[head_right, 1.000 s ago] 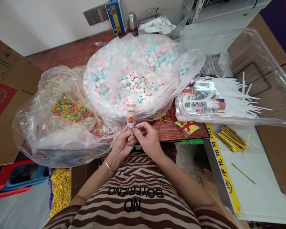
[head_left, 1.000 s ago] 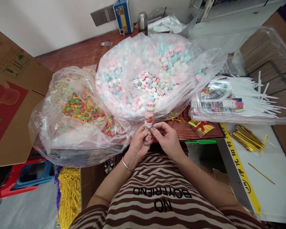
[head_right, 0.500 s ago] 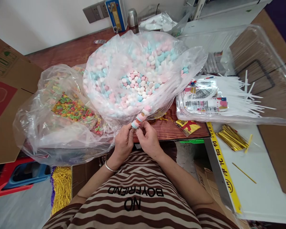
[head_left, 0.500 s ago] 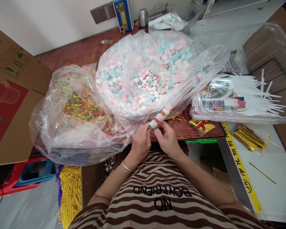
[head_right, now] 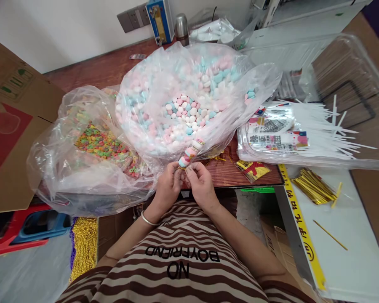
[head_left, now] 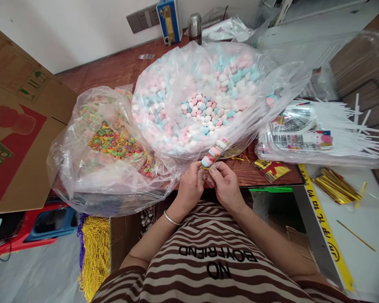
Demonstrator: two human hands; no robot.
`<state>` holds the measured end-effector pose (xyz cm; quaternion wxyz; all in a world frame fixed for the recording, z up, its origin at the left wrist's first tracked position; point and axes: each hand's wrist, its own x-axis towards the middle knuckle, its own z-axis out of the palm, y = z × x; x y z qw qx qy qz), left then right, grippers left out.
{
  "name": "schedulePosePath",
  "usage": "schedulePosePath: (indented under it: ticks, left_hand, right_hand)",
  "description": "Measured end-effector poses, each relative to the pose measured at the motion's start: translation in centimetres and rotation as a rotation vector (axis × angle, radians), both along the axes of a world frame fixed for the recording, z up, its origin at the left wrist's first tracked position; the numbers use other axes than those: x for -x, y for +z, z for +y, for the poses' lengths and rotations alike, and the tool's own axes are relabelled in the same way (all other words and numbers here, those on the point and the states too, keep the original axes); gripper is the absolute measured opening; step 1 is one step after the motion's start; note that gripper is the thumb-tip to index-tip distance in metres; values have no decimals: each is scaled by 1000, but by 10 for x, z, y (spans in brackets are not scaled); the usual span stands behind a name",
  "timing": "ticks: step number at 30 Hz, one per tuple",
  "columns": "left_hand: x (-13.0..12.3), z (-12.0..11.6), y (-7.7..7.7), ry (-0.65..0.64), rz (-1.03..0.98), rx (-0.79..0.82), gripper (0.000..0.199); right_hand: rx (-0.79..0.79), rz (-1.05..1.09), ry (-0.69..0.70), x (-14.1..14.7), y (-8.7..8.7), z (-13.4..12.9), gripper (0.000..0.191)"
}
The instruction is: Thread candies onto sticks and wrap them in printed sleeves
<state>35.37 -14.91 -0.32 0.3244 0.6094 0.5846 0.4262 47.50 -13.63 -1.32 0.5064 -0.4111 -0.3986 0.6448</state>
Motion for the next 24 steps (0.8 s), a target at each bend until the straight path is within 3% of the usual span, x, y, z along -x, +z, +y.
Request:
schedulePosePath:
  ticks: [2,4,6,10,12,16,20,24]
  left_hand:
    - [2,0,-5,30,258,-87,22]
    - [1,-1,-7,54,319,-92,18]
    - [0,-1,-5,60,172,-18,16]
    - [-2,1,4,22,-317,218,24]
    - [-1,3,7,54,-325,218,24]
    - [1,4,7,107,-110,90,16]
    - [1,2,7,92,-24,21,13]
    - [1,-2,6,47,89,-70,14]
  right_hand:
    - [-39,-103,-27,-2,2,-1,33]
    - [-44,-143,-27,0,1,-2,34]
    - [6,-87,-5,3,-1,-2,35]
    - [96,26,37,6,-5,3,35]
    - [28,-34,23,4,-3,6,33]
    - [-208,-295,-29,-1,6,6,27]
    - [-430,-541,-105,-3,14,3,11]
    - [-575,-643,-147,-3,16,4,15]
